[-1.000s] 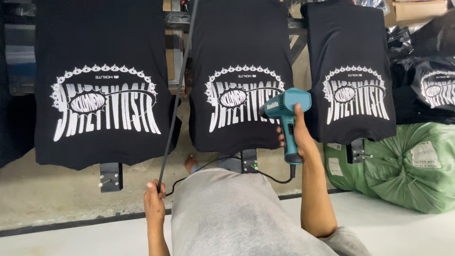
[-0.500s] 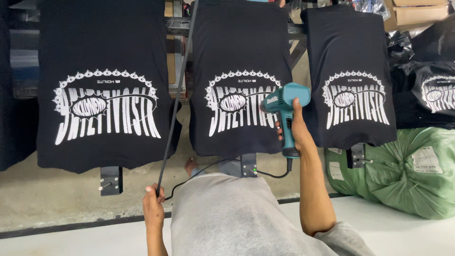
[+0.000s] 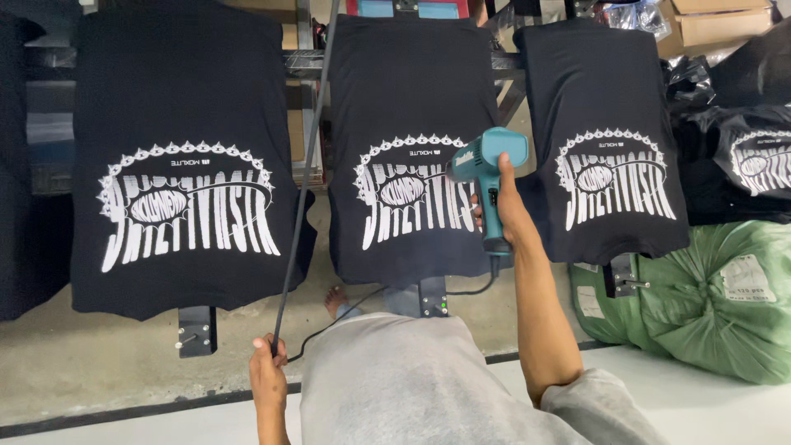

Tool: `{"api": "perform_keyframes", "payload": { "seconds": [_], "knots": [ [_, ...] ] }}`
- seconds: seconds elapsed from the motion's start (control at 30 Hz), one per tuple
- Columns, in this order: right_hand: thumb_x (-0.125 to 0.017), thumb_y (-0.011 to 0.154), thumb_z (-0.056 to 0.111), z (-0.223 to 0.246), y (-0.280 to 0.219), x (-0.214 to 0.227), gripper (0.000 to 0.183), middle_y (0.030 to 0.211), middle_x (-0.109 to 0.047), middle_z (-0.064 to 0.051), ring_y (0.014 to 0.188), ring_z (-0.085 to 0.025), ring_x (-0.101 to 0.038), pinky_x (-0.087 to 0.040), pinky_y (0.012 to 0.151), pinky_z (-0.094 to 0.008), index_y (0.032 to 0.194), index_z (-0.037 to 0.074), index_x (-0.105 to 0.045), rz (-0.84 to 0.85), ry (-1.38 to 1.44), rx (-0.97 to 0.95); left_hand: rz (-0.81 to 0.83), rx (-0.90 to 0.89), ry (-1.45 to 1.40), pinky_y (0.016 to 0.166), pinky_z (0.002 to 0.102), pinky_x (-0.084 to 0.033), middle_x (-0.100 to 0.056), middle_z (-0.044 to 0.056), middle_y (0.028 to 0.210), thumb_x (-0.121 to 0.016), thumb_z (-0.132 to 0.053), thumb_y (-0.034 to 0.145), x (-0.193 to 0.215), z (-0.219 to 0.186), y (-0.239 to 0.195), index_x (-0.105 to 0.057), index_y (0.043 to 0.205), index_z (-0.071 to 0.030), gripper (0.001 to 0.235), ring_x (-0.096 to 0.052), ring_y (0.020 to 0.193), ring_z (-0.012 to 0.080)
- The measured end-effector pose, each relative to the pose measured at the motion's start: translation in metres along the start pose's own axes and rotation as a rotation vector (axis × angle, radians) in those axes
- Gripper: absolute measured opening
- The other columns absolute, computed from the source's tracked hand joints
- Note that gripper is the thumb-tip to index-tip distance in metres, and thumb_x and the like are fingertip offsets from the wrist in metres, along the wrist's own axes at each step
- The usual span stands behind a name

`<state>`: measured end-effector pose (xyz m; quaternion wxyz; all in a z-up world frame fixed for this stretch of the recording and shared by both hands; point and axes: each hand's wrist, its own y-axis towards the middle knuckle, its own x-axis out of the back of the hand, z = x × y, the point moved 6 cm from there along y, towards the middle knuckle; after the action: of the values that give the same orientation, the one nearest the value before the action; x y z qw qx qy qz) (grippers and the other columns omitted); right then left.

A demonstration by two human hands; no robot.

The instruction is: The person uses a handheld heat gun to apply heat to white printed designs on black t-shirts mounted on a multi-station heat press. The person moves the heat gun across the design on one shirt while another person assists by placing and removing shirts on adjacent stations.

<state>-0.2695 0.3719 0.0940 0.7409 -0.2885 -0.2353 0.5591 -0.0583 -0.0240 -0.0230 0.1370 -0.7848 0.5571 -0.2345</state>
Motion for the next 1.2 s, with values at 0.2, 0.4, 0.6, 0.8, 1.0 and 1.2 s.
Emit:
{"api": "perform_keyframes", "payload": {
  "seconds": [0.2,0.4,0.6,0.8,1.0,1.2],
  "knots": [
    [-0.031,0.071,0.076,0.007,0.010,0.002,0.072,0.062,-0.048,-0.004,0.047,-0.012,-0.044,-0.040,0.040,-0.026,0.090,0.009,-0.051,0.019,-0.025,0.012,0.009,-0.005,-0.013,0.054,0.029,-0.022,-0.025,0.000,0.054,-0.018,-0.064,0.091,-0.004,-0.015,-0.005,-0.043,0.062,-0.006,0.070,-0.028,0.052,0.0146],
    [-0.035,0.077,0.067,0.012,-0.008,-0.002,0.065,0.058,-0.043,-0.005,0.043,-0.013,-0.044,-0.041,0.036,-0.027,0.106,0.010,-0.045,-0.088,-0.113,0.118,0.010,-0.014,0.007,0.055,0.030,-0.023,-0.027,0.000,0.054,-0.015,-0.068,0.089,-0.002,-0.003,-0.002,-0.042,0.061,-0.008,0.071,-0.030,0.052,0.0158],
    [-0.030,0.079,0.072,-0.019,-0.030,0.016,0.069,0.062,-0.048,-0.005,0.048,-0.014,-0.045,-0.040,0.040,-0.029,0.088,0.008,-0.051,-0.140,-0.080,-0.075,0.040,-0.025,-0.005,0.054,0.029,-0.024,-0.026,0.000,0.053,-0.016,-0.064,0.091,-0.002,-0.012,-0.003,-0.041,0.061,-0.007,0.069,-0.029,0.051,0.0143],
    [-0.032,0.077,0.074,-0.050,-0.046,0.028,0.076,0.065,-0.051,-0.007,0.049,-0.014,-0.046,-0.042,0.042,-0.030,0.089,0.003,-0.054,-0.056,-0.071,-0.121,0.006,-0.114,0.021,0.051,0.027,-0.023,-0.034,0.000,0.057,-0.020,-0.056,0.095,0.008,0.012,0.010,-0.043,0.064,-0.010,0.060,-0.032,0.051,0.0110],
    [-0.033,0.082,0.068,-0.055,-0.076,0.009,0.065,0.063,-0.047,-0.005,0.046,-0.013,-0.042,-0.039,0.039,-0.028,0.094,0.007,-0.049,-0.231,-0.042,-0.093,0.019,-0.132,-0.013,0.052,0.026,-0.022,-0.034,0.001,0.059,-0.021,-0.055,0.096,0.028,-0.009,0.015,-0.045,0.067,-0.008,0.060,-0.032,0.051,0.0121],
    [-0.029,0.074,0.076,-0.074,-0.070,-0.006,0.075,0.063,-0.048,-0.004,0.044,-0.012,-0.042,-0.038,0.036,-0.025,0.095,0.007,-0.051,-0.146,0.055,-0.087,0.047,-0.135,-0.057,0.051,0.026,-0.021,-0.032,0.000,0.056,-0.025,-0.057,0.095,0.045,0.003,0.027,-0.050,0.070,-0.007,0.061,-0.029,0.050,0.0100]
  ]
}}
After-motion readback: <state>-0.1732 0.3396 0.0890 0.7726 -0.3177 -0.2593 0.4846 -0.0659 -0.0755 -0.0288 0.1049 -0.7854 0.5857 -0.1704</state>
